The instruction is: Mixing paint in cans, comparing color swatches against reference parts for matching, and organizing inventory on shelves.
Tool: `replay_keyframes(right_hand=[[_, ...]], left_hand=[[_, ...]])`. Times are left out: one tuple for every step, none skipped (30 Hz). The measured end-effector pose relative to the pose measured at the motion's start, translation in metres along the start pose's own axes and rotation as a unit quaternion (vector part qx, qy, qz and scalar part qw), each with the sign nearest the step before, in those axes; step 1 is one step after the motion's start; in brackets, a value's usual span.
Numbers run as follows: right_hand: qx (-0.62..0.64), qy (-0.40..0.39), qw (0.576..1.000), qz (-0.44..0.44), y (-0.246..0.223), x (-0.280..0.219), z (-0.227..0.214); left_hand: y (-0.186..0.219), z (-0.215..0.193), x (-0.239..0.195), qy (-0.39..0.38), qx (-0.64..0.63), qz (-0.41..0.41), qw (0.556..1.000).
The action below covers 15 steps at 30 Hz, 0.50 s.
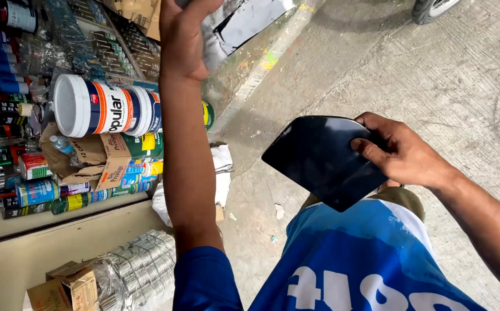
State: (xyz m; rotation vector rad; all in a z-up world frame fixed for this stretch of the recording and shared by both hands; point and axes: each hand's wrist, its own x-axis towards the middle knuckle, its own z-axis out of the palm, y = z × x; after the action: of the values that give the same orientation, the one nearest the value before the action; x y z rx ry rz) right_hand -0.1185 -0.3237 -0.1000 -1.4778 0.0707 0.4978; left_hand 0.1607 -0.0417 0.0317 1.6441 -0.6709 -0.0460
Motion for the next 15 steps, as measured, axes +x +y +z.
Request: replay_keyframes(right_hand=[[0.001, 0.011, 1.0, 0.001, 0.009, 0.002, -0.007], [-0.016, 0.04, 0.999, -0.008, 0.017, 0.004, -0.014], [-0.034, 0.065, 0.997, -0.017, 0.026, 0.006, -0.021], [-0.033, 0.073, 0.997, -0.016, 0.027, 0.006, -0.026], [-0.017, 0.086, 0.996, -0.017, 0.029, 0.006, -0.03], [-0.001, 0.1, 0.995, -0.019, 0.031, 0.006, -0.034], [-0.001, 0.104, 0.994, -0.02, 0.035, 0.006, -0.037], [0.008, 0.121, 0.992, -0.032, 0.039, 0.007, -0.039], [0.017, 0.133, 0.99, -0.044, 0.043, 0.009, -0.041], [0.017, 0.133, 0.99, -0.046, 0.046, 0.01, -0.041], [0.034, 0.147, 0.987, -0.051, 0.049, 0.011, -0.041], [0.052, 0.161, 0.984, -0.056, 0.052, 0.012, -0.04], [0.051, 0.16, 0.984, -0.057, 0.058, 0.014, -0.039], [0.065, 0.178, 0.98, -0.067, 0.064, 0.015, -0.038], [0.081, 0.196, 0.974, -0.078, 0.069, 0.018, -0.036]], left_hand=[[0.017, 0.0, -0.007, -0.009, -0.007, 0.002, 1.0], [0.034, -0.001, -0.015, -0.028, 0.028, -0.04, 0.998], [0.052, -0.004, -0.024, -0.046, 0.066, -0.082, 0.993], [0.059, -0.001, -0.031, -0.052, 0.061, -0.08, 0.994], [0.067, 0.0, -0.041, -0.043, 0.104, -0.129, 0.985], [0.075, 0.001, -0.051, -0.034, 0.147, -0.176, 0.973], [0.075, 0.004, -0.059, -0.037, 0.145, -0.174, 0.973], [0.074, 0.007, -0.067, -0.047, 0.138, -0.182, 0.972], [0.075, 0.008, -0.076, -0.055, 0.133, -0.192, 0.971], [0.071, 0.014, -0.083, -0.055, 0.134, -0.19, 0.971], [0.067, 0.019, -0.092, -0.065, 0.118, -0.202, 0.97], [0.064, 0.025, -0.1, -0.076, 0.102, -0.214, 0.969], [0.058, 0.03, -0.106, -0.074, 0.103, -0.213, 0.969], [0.052, 0.035, -0.113, -0.07, 0.071, -0.236, 0.967], [0.047, 0.039, -0.119, -0.065, 0.04, -0.258, 0.963]])
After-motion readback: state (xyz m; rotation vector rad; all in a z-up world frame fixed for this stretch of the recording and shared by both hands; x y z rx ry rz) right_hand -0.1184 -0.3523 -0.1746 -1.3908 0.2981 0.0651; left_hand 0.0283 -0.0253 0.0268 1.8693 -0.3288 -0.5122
